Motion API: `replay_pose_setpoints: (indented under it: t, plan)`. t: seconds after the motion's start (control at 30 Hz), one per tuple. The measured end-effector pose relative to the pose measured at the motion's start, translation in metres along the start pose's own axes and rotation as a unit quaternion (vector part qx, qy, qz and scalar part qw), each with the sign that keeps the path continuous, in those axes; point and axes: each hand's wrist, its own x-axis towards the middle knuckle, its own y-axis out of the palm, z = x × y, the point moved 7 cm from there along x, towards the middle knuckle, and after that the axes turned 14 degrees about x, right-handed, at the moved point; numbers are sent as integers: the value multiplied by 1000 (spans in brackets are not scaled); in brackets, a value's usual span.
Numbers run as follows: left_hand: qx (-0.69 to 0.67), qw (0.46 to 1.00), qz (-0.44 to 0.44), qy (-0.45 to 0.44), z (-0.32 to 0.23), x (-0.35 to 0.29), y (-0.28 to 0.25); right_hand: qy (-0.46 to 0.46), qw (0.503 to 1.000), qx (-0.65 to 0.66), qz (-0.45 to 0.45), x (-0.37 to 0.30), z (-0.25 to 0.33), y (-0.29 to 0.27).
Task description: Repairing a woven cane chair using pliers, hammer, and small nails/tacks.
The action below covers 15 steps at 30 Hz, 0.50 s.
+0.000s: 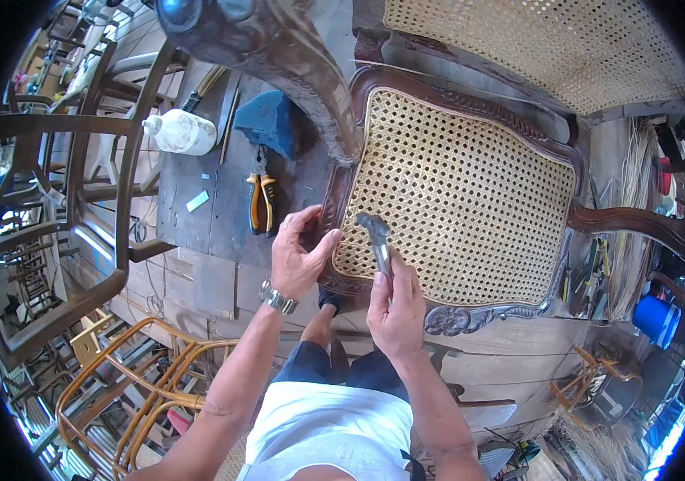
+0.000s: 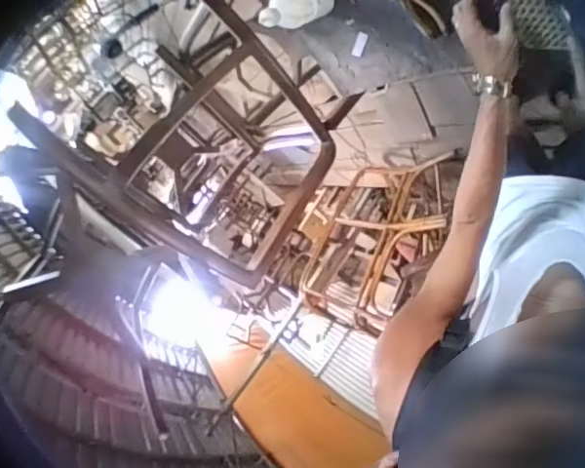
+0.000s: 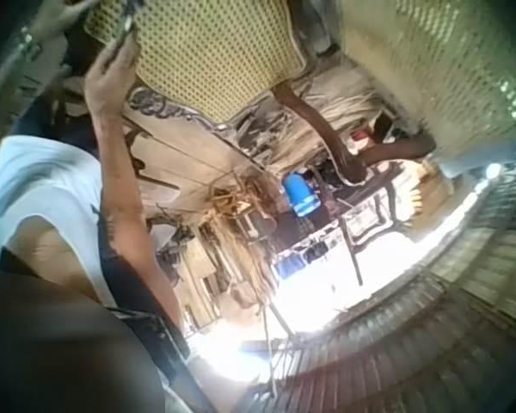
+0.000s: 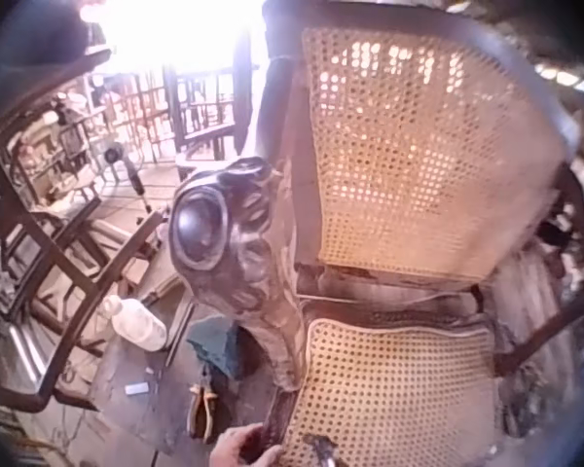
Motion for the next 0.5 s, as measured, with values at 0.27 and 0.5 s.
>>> replay_pose_setpoints:
  t: [0.27,0.5]
  plan:
    - [-98,985,117,-77,15,25,6,26,999,-25,9,4,-7,12]
    - [-62,988,127,-65,13,24,13,18,999,-41,-9,6,-1,10]
